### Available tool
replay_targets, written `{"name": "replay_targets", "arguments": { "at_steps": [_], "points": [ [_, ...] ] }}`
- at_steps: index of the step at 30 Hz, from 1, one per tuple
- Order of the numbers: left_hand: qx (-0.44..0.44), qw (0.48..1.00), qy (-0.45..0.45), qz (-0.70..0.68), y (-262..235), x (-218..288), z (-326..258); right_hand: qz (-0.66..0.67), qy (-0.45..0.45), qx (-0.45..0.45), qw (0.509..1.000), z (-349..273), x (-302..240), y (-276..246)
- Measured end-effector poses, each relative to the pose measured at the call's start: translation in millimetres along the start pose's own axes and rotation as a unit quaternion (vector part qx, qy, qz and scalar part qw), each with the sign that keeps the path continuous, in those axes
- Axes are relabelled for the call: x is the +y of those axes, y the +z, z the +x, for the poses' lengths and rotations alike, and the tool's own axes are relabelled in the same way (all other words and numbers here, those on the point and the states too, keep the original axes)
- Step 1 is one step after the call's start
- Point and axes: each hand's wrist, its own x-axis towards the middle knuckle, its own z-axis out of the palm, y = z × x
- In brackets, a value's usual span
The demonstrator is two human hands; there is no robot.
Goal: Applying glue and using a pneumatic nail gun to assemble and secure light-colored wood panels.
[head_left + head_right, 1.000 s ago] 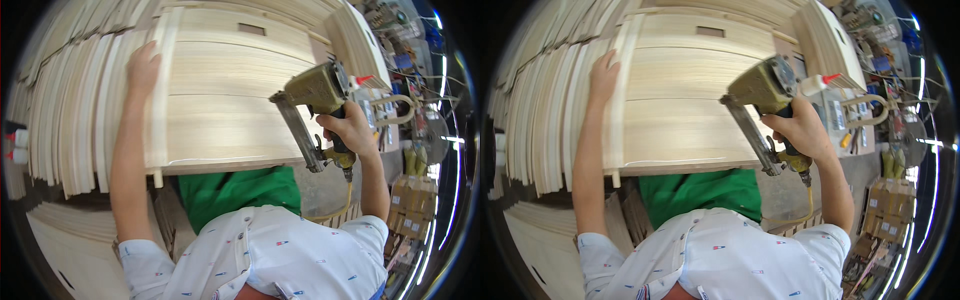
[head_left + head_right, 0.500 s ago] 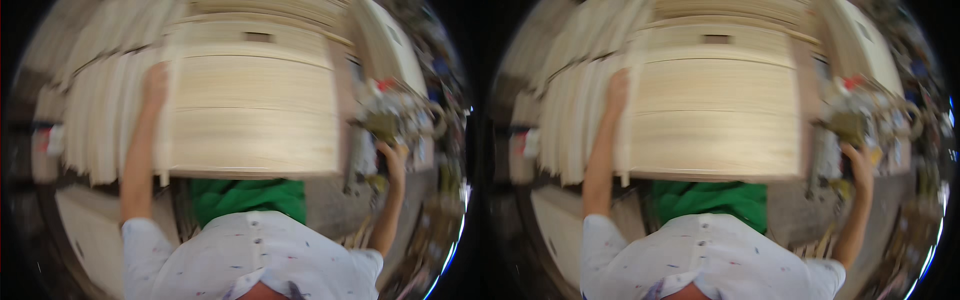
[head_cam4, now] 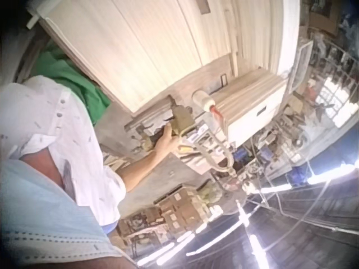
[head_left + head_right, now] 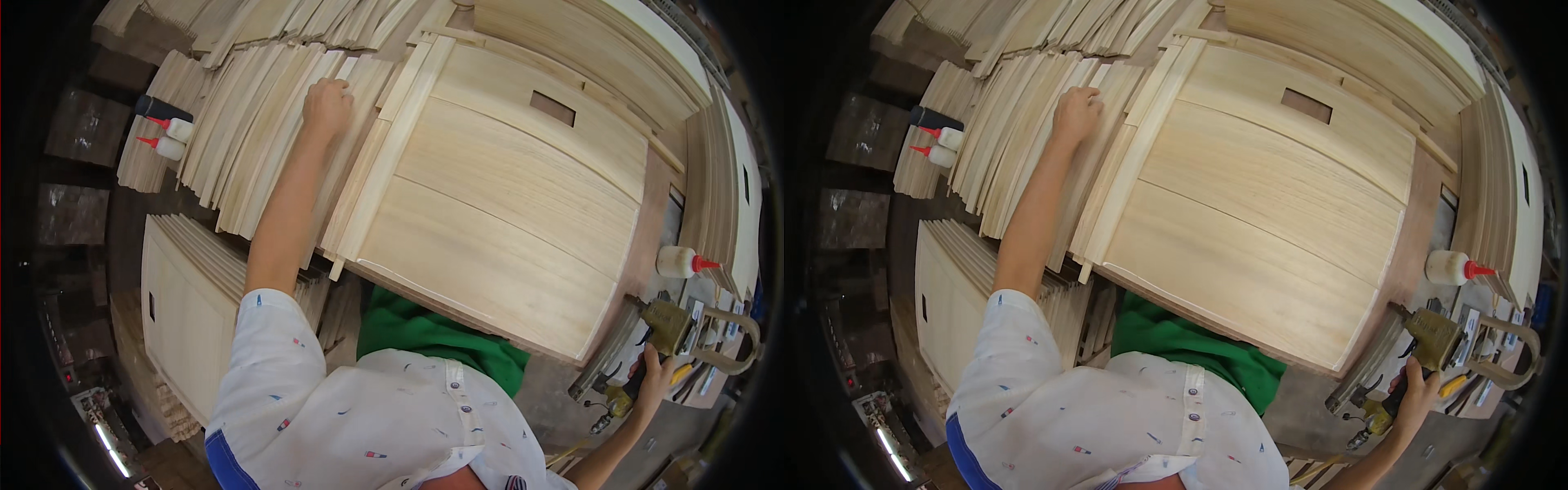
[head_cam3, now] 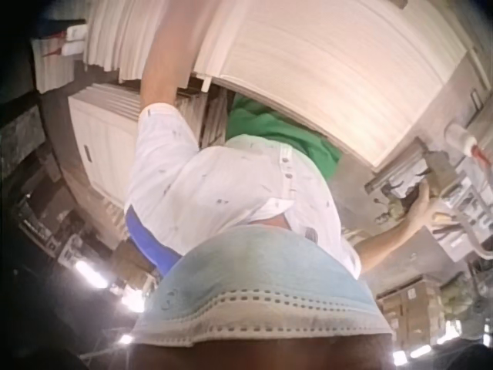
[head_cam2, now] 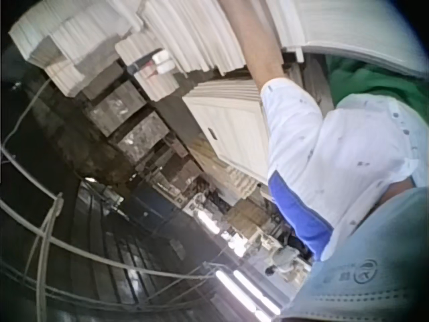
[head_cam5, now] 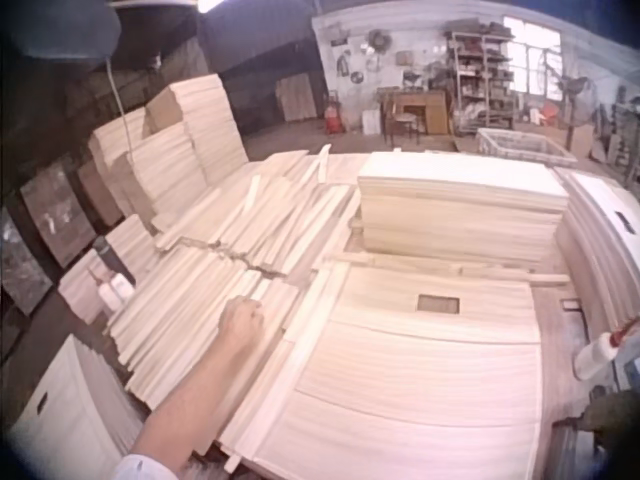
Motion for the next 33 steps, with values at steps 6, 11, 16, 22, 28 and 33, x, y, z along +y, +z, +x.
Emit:
{"name": "replay_targets", "arguments": {
  "at_steps": [6,11,16,22,28,33],
  "points": [
    [-0.039,0.996,-0.075,-0.017,-26.6,-3.0,-41.8,-0.036,0.020,0.030,0.999,-6.4,-12.1,6.5],
    [0.000,0.999,-0.010,-0.046,-20.3,6.9,-80.1,-0.067,0.027,0.037,0.997,-5.7,-10.0,7.0],
    [-0.057,0.995,-0.020,-0.073,-24.5,0.4,-76.7,-0.033,0.019,0.028,0.999,-7.2,-13.3,8.8],
    [-0.113,0.987,-0.031,-0.113,-34.1,-0.1,-74.1,-0.044,0.017,0.040,0.998,-1.4,-5.4,5.5],
    [-0.026,0.975,-0.086,-0.205,-31.1,-10.8,-74.8,-0.029,0.022,0.024,0.999,-2.6,-3.8,2.1],
    [-0.108,0.917,-0.086,-0.373,-53.9,53.6,-68.9,-0.026,0.014,0.044,0.999,-8.7,-6.6,3.8]
  ]
}}
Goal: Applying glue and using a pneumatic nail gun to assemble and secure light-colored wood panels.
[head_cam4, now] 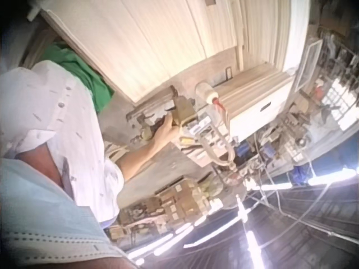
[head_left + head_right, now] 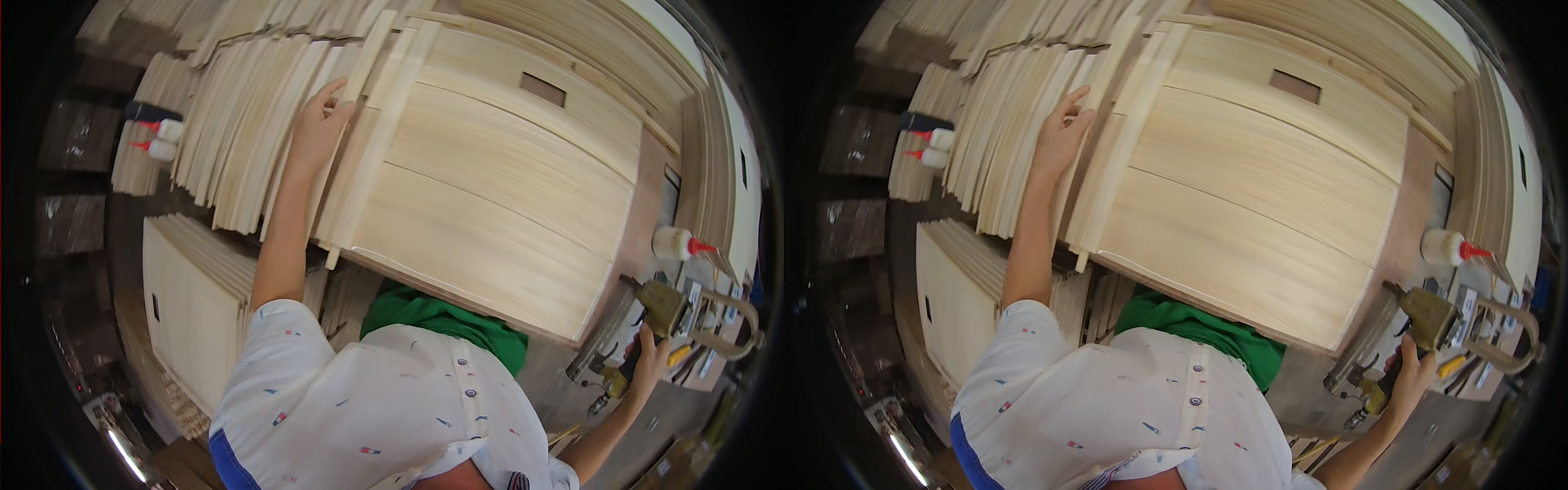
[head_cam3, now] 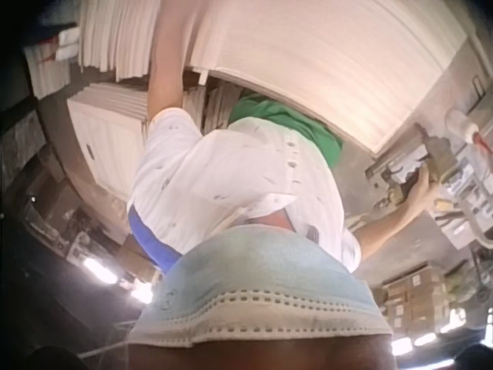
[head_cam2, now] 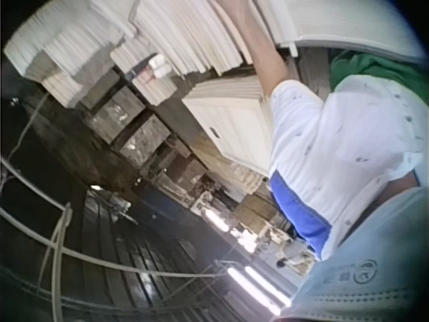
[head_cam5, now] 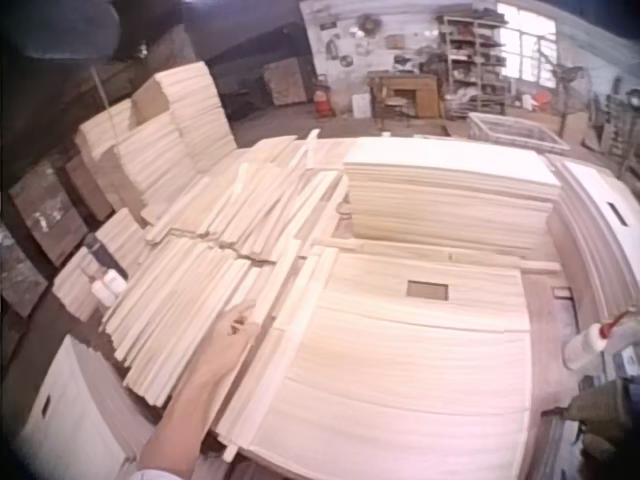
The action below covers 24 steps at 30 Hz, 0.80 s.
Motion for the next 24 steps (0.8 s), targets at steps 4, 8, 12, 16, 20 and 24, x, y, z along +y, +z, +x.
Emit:
{"name": "replay_targets", "arguments": {
  "at_steps": [4,8,12,16,20,24],
  "points": [
    [-0.034,0.988,0.148,0.006,40.7,14.8,16.8,-0.002,0.009,-0.013,1.000,1.5,-10.2,8.7],
    [-0.048,0.890,0.444,0.089,122.9,77.5,33.0,-0.006,0.034,-0.002,0.999,-1.6,-14.6,1.7],
    [-0.078,0.863,0.496,0.051,208.3,116.4,68.6,-0.002,0.035,0.007,0.999,0.8,-11.1,3.4],
    [-0.112,0.834,0.533,0.087,255.1,132.6,107.6,0.004,0.026,0.012,1.000,0.1,-11.4,6.5],
    [-0.118,0.849,0.506,0.094,268.7,129.2,133.6,0.008,0.042,-0.002,0.999,-0.5,-12.5,6.6],
    [-0.140,0.854,0.496,0.070,270.9,123.4,151.5,0.012,0.050,0.014,0.999,-1.3,-8.8,5.6]
  ]
}}
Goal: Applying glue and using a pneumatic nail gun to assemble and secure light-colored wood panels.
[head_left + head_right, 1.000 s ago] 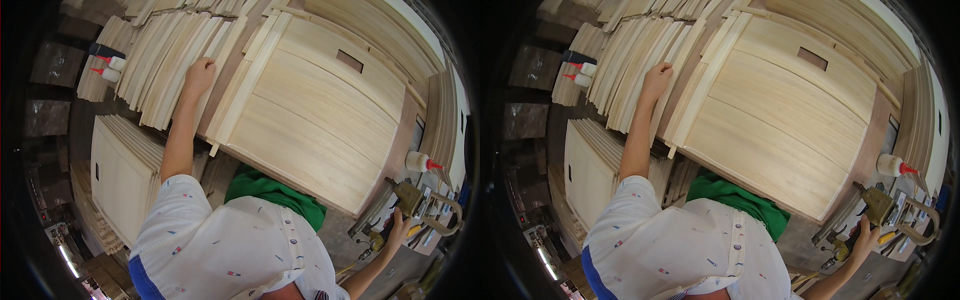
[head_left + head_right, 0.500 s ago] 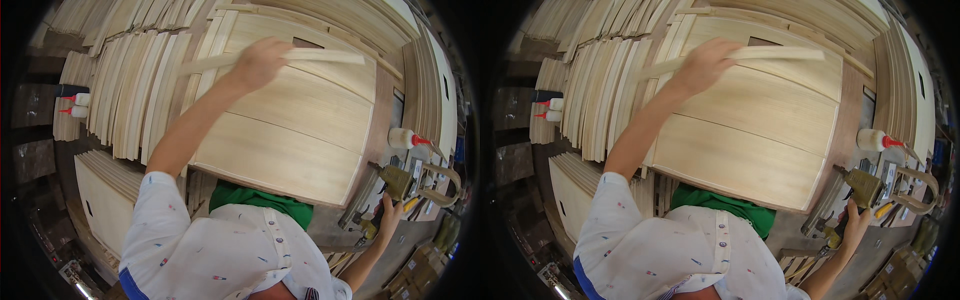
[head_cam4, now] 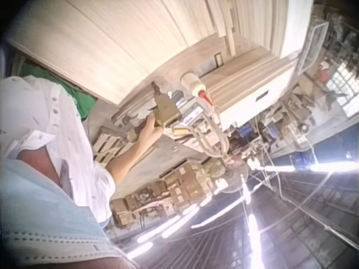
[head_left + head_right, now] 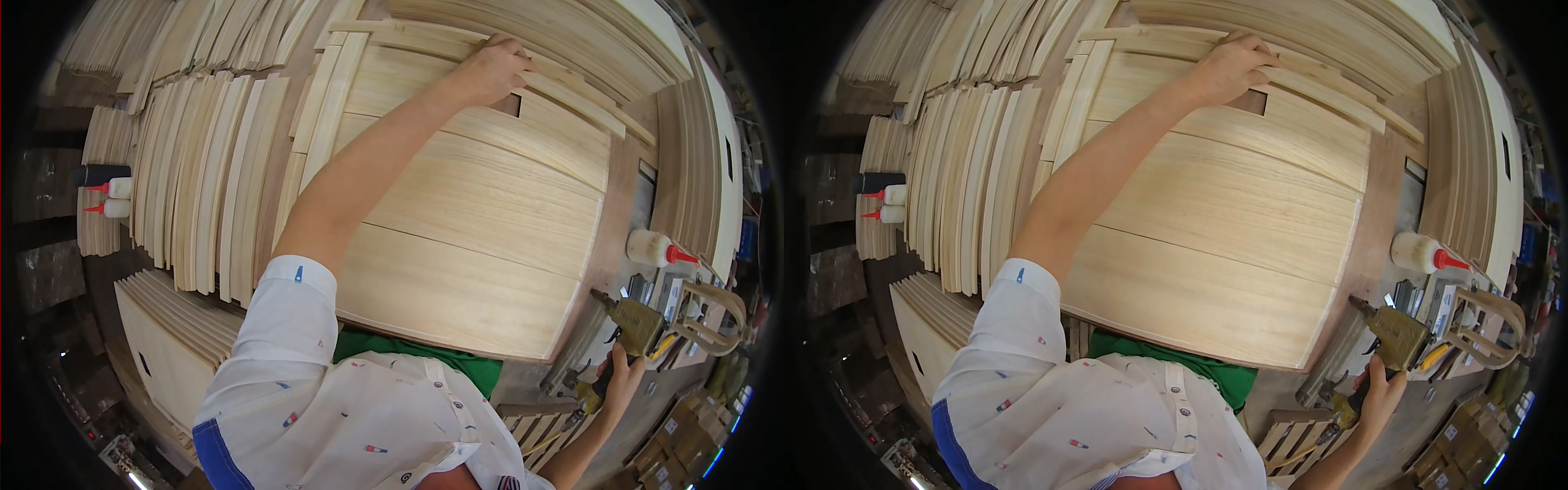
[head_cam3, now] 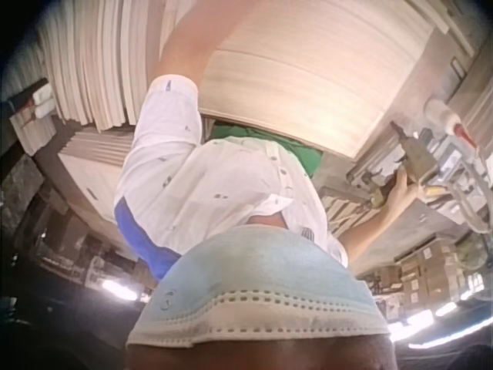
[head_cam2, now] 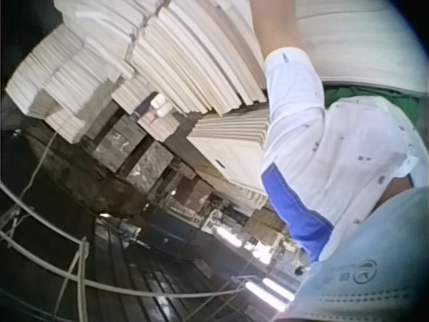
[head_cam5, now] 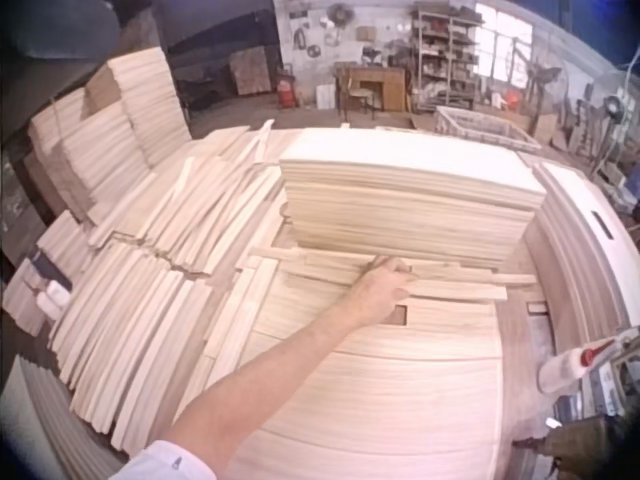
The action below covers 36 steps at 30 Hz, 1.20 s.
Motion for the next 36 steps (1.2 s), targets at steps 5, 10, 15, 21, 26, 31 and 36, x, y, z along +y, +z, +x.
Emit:
{"name": "replay_targets", "arguments": {
  "at_steps": [5,10,15,21,26,31,36],
  "points": [
    [-0.014,0.999,-0.015,-0.030,0.2,-6.5,2.4,-0.009,0.014,0.005,1.000,-1.0,-5.6,1.5],
    [-0.015,0.999,-0.016,-0.028,2.5,-6.2,0.1,-0.012,0.011,0.003,1.000,-2.0,-5.4,1.2],
    [0.005,0.999,-0.002,-0.051,0.8,-10.5,-8.2,-0.011,0.000,0.009,1.000,0.8,-4.7,8.3],
    [0.017,0.998,0.008,-0.053,5.9,-3.3,-0.2,-0.017,-0.005,0.011,1.000,-4.5,-0.6,-3.2],
    [-0.014,0.999,-0.036,-0.014,-2.8,-18.4,-1.6,-0.021,0.002,0.002,1.000,1.6,3.5,-1.5],
    [-0.009,1.000,-0.029,-0.005,4.6,-24.1,9.5,-0.020,0.000,0.016,1.000,-5.6,-2.4,0.2],
    [-0.009,0.999,-0.017,0.027,3.8,-35.7,0.4,-0.013,0.004,0.008,1.000,-3.2,-10.8,7.6]
  ]
}}
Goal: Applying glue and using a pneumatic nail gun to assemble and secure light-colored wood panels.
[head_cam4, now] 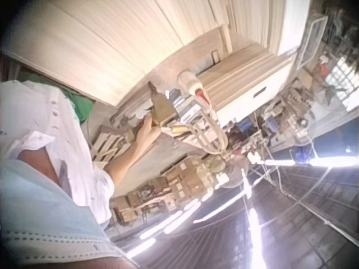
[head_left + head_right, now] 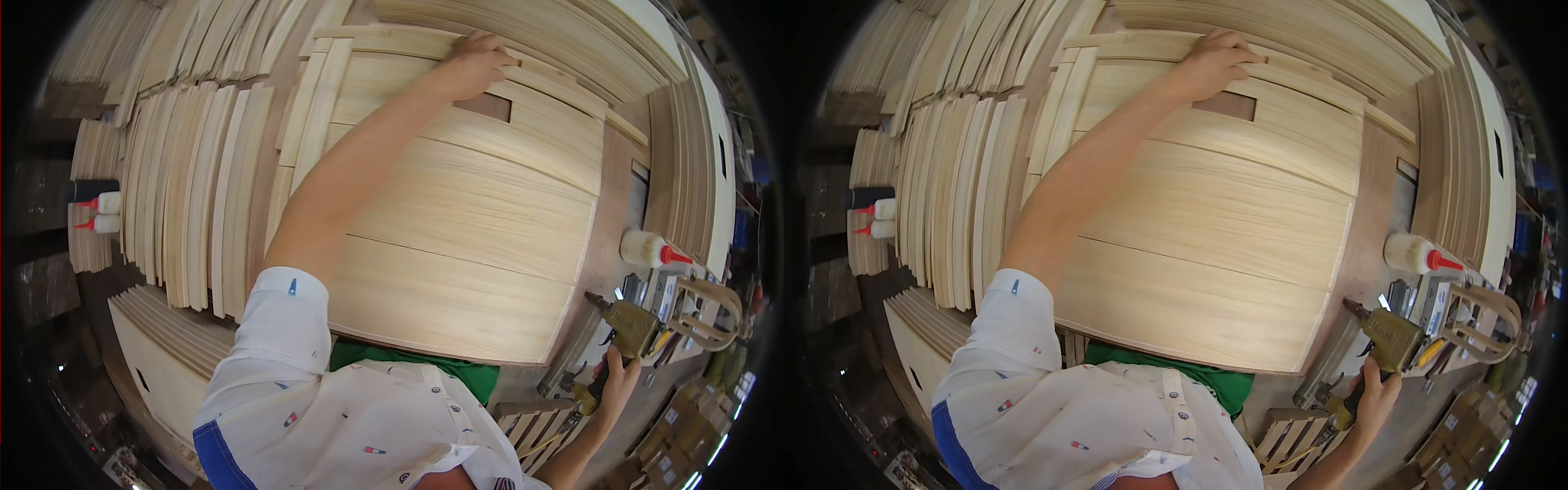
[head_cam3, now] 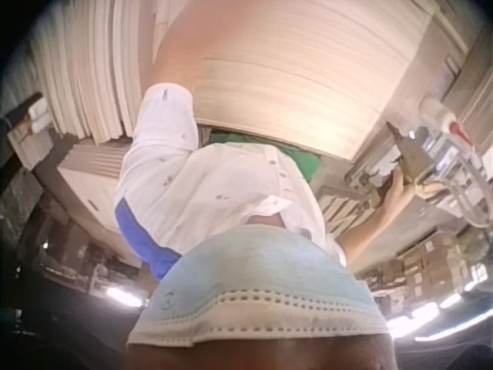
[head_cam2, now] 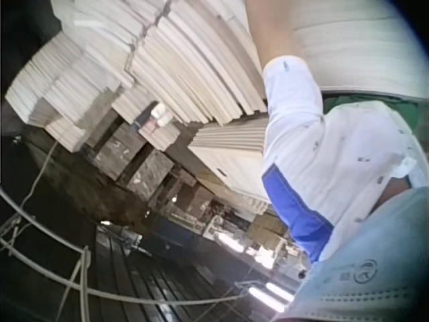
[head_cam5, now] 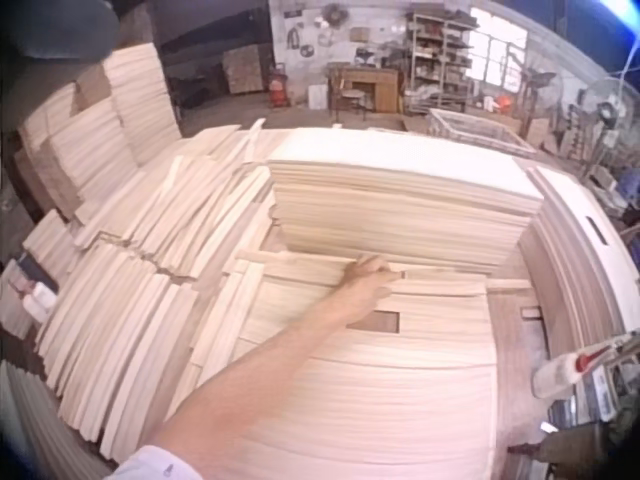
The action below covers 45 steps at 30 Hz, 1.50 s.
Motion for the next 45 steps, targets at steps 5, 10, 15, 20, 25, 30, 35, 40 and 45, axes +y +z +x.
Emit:
{"name": "replay_targets", "arguments": {
  "at_steps": [5,10,15,20,25,30,35,40,45],
  "points": [
    [0.005,1.000,-0.006,-0.017,5.1,7.3,6.2,-0.006,0.020,0.009,1.000,-2.9,-1.0,-3.8],
    [0.015,1.000,-0.005,-0.004,2.7,5.9,2.4,0.003,-0.005,0.006,1.000,-1.4,-0.4,0.9],
    [0.017,1.000,0.006,-0.009,6.8,2.7,4.7,-0.015,0.002,0.008,1.000,-7.0,-6.3,-0.2],
    [0.032,0.998,0.022,-0.052,12.3,-3.8,1.8,-0.040,0.020,0.015,0.999,-7.6,-4.4,0.2],
    [0.035,0.999,0.012,-0.023,-1.4,4.4,2.8,-0.045,0.019,0.012,0.999,-11.7,-17.5,-1.6],
    [0.009,1.000,-0.019,-0.013,1.4,8.3,4.7,-0.031,0.023,0.012,0.999,-5.7,-16.6,-1.4],
    [0.021,1.000,-0.008,0.013,1.4,9.7,2.9,-0.015,0.037,0.016,0.999,-4.7,-15.4,1.8],
    [0.061,0.993,0.102,0.011,32.2,35.1,26.3,-0.043,0.040,-0.008,0.998,-6.6,-16.1,-2.0],
    [0.041,0.996,0.068,-0.030,68.3,59.1,55.8,-0.039,0.041,-0.007,0.998,-6.8,-19.1,-0.3]
  ]
}}
